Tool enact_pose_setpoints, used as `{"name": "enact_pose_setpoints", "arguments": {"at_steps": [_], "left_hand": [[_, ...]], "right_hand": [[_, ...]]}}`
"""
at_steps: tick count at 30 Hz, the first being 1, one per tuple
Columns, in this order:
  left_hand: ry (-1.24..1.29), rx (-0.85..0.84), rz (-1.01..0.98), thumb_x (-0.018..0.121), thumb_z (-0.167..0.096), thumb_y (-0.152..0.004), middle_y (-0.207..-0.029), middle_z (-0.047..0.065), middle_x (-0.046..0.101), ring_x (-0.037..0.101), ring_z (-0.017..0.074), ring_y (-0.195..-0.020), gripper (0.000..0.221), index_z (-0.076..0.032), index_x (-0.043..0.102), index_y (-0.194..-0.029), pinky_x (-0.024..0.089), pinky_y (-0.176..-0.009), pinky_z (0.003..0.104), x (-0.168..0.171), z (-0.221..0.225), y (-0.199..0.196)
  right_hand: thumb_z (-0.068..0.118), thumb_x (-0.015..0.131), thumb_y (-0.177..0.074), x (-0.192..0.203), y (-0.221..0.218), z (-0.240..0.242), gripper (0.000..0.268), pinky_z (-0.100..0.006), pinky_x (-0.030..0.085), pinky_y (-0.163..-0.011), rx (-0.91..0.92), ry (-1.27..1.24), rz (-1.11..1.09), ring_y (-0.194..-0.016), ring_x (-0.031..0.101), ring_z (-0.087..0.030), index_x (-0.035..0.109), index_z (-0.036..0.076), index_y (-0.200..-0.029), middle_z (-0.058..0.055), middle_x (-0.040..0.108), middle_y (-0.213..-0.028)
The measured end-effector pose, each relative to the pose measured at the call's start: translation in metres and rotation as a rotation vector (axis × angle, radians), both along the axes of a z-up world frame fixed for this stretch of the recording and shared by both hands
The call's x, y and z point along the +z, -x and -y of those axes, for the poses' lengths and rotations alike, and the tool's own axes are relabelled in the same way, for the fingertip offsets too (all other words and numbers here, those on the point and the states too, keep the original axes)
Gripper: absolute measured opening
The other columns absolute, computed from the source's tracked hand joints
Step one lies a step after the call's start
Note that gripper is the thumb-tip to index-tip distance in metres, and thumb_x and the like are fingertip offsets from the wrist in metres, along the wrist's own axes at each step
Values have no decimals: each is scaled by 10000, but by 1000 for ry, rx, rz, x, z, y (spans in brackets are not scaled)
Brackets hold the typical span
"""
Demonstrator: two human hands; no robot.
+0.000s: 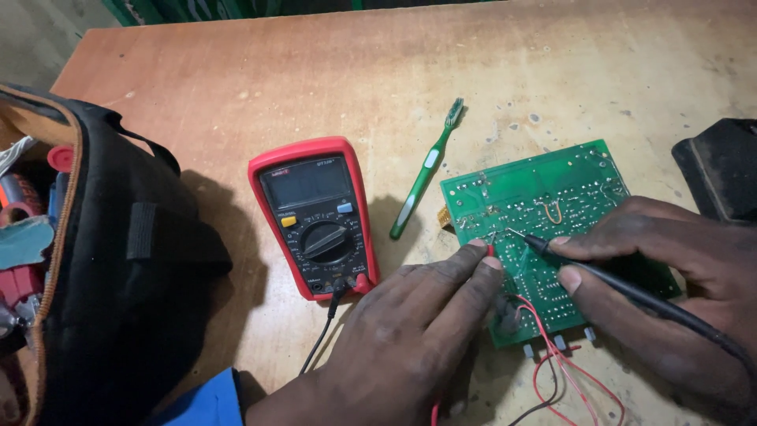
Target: Soldering components on a printed circuit board and testing connections with a digital multimeter.
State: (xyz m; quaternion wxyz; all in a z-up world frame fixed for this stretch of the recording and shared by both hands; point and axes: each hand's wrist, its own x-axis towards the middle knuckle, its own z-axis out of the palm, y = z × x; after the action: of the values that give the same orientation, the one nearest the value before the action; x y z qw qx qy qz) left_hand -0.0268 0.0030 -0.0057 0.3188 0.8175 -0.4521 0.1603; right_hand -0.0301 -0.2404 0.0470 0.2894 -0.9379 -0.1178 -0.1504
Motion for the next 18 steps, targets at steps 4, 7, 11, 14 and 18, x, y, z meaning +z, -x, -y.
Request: {"name": "enact_pose_setpoints", "arguments": {"at_steps": [4, 7, 11, 14, 18], "left_hand": [[4, 6, 23, 505, -180, -1038, -1518, 336, 519, 626, 491, -1284, 533, 65, 403, -1500, 516, -988, 524, -2, 0, 0], [0, 6, 7, 500, -241, -1044, -1524, 327, 510, 622, 492, -1256, 552, 58, 413, -1499, 510, -978, 525, -2, 0, 0], [-26, 35, 20, 531, -188, -1031, -1531, 295, 510, 619, 473, -1249, 527, 32, 423, -1497, 508, -986, 517, -6, 2, -1], [-25, 65, -21, 582, -176, -988, -1558, 258, 496, 606, 454, -1285, 572, -12, 415, -1510, 509, -1003, 506, -9, 2, 1], [43, 43, -104, 649, -117, -922, -1564, 262, 489, 598, 445, -1340, 644, -39, 399, -1510, 519, -1026, 481, -11, 1, -3]], "right_hand": [[204, 730, -815, 2, 0, 4, 223, -290, 494, -615, 50, 0, -6, -641, 714, -148, 828, 141, -1005, -18, 752, -762], [284, 748, -799, 3, 0, 5, 255, -340, 522, -639, -56, 62, -84, -694, 749, -166, 857, 193, -1010, 15, 792, -803], [278, 708, -836, 7, 2, -1, 264, -320, 507, -606, -6, 51, -61, -644, 728, -157, 833, 199, -1055, 13, 783, -814], [218, 640, -884, 12, -1, -2, 247, -319, 513, -623, 225, 95, 80, -644, 692, -179, 785, 149, -1071, -2, 767, -808], [429, 708, -789, 9, -10, 13, 450, -380, 548, -806, 496, 281, 218, -938, 711, -243, 733, 182, -1164, -36, 754, -1074]]}}
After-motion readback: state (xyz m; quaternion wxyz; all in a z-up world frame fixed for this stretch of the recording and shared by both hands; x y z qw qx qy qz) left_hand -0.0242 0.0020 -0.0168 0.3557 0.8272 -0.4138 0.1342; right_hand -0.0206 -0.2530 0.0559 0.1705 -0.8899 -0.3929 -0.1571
